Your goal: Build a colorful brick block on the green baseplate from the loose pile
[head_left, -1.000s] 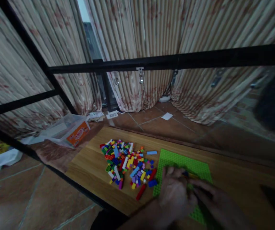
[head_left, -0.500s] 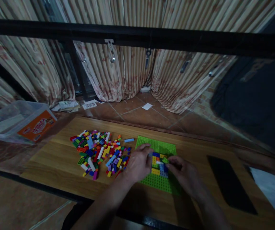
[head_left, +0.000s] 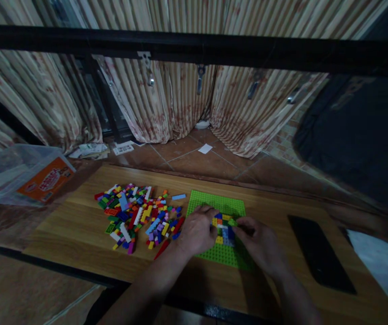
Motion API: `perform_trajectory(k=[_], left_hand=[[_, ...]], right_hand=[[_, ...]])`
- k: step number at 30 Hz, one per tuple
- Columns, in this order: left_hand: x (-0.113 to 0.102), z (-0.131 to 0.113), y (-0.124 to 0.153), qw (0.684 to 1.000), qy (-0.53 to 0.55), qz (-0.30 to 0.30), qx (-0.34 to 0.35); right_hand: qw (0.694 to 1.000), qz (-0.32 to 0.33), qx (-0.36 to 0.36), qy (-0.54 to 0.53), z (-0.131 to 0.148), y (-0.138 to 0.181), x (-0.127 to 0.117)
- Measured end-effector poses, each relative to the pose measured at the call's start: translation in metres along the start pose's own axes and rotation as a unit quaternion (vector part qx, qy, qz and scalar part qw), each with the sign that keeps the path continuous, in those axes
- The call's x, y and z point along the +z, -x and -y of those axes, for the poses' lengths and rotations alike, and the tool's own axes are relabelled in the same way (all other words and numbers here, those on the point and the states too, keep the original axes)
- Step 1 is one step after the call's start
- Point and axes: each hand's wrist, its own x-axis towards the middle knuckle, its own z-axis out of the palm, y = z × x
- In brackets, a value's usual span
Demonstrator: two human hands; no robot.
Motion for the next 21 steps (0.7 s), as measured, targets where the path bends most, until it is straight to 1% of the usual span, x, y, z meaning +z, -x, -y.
perform_trajectory(k=[2,5,7,9,11,16,18,21], left_hand=[[0.006,-0.005,0.001,0.999,-0.009,-0.015,-0.029],[0.018,-0.014,0.002,0.994,-0.027,-0.058,-0.091],[0.025,-0.020,0.003,0.987,-0.031,-0.079,-0.139],[0.029,-0.024,0.003,0.981,-0.025,-0.087,-0.172],[0.030,-0.026,0.003,0.978,-0.015,-0.090,-0.185],[0.025,-0.026,0.002,0.976,0.004,-0.095,-0.193],[0.025,-0.026,0.002,0.976,0.014,-0.097,-0.193],[0.026,-0.027,0.003,0.977,0.025,-0.095,-0.191]], right_hand=[[1.000,-0.013,0.009,-0.012,0.000,0.000,-0.001],[0.999,-0.030,0.016,-0.022,-0.001,0.001,-0.002],[0.999,-0.036,0.022,-0.013,-0.001,0.000,-0.002],[0.999,-0.036,0.025,0.004,0.000,0.000,-0.001],[0.999,-0.027,0.020,0.015,0.001,0.000,0.000],[0.999,-0.005,-0.021,0.035,0.001,0.002,0.006],[0.998,0.005,-0.019,0.051,0.001,0.002,0.009],[0.997,0.006,0.010,0.083,0.003,0.003,0.012]])
